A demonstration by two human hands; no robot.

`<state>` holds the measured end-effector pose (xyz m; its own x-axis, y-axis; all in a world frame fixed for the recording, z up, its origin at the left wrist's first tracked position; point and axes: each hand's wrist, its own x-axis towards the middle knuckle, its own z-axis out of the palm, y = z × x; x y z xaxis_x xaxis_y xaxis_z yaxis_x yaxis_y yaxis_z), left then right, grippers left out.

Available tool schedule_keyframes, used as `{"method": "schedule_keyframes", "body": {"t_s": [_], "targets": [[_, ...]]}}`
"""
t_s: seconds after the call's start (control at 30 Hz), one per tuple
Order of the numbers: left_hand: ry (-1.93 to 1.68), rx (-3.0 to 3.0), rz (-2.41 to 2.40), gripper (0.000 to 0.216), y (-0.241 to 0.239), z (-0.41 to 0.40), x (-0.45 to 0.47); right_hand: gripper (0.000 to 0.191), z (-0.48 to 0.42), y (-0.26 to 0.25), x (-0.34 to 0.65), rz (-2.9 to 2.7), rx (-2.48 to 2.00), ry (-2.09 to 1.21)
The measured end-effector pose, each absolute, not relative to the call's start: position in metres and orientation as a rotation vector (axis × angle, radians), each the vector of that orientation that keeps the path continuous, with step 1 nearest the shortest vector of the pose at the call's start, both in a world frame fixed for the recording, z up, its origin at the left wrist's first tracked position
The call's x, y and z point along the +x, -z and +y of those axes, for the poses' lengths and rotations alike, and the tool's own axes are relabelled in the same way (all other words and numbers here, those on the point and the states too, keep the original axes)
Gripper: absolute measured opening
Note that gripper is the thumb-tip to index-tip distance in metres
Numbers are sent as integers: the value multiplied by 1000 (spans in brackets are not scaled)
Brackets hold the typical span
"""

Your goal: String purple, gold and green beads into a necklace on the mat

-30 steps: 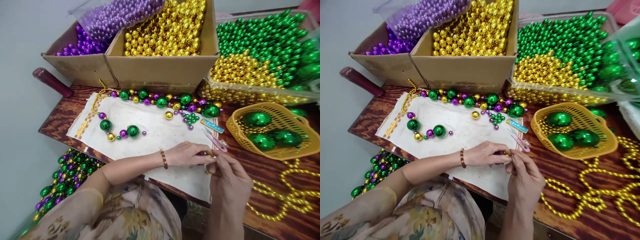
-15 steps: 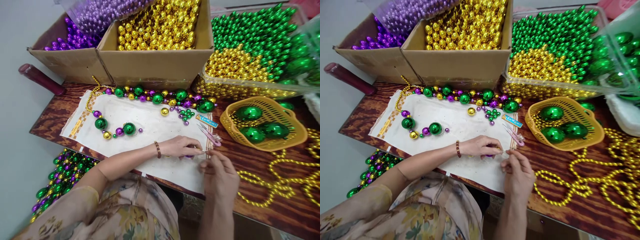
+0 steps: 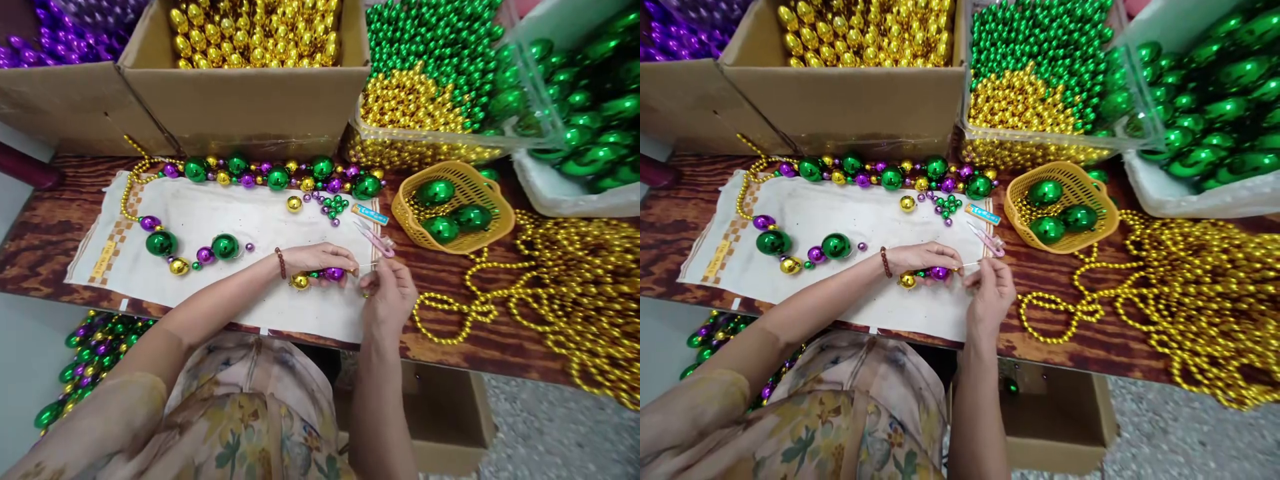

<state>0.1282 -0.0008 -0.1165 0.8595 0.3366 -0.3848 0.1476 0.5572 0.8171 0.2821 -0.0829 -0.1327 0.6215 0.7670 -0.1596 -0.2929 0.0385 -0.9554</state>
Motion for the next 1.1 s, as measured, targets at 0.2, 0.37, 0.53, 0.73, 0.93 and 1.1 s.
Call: {"method": "schedule_keyframes", "body": {"t_s": [0.2,0.37,0.53,0.73,0.93,1.1], "targets": [[-59,986,542,35,118,3,128,33,-81,125,314,-267,-1158,-826],[-61,1067,593,34,102,-1,137,30,-92,126,282,-458,-1220,-1019],[-49,1297,524,22,80,-10,146,36,-95,107,294,-457,-1106,-941],[-89,1519,502,20,72,-13,147,34,-102,93,302,-621,-1117,-1004],[-72,1570,436,22,57,-14,139,39,-101,92,302,-580,-1027,-1065],[-102,1672,483,22,42,-11,134,39,-104,75,311,-624,-1019,-1187]]}}
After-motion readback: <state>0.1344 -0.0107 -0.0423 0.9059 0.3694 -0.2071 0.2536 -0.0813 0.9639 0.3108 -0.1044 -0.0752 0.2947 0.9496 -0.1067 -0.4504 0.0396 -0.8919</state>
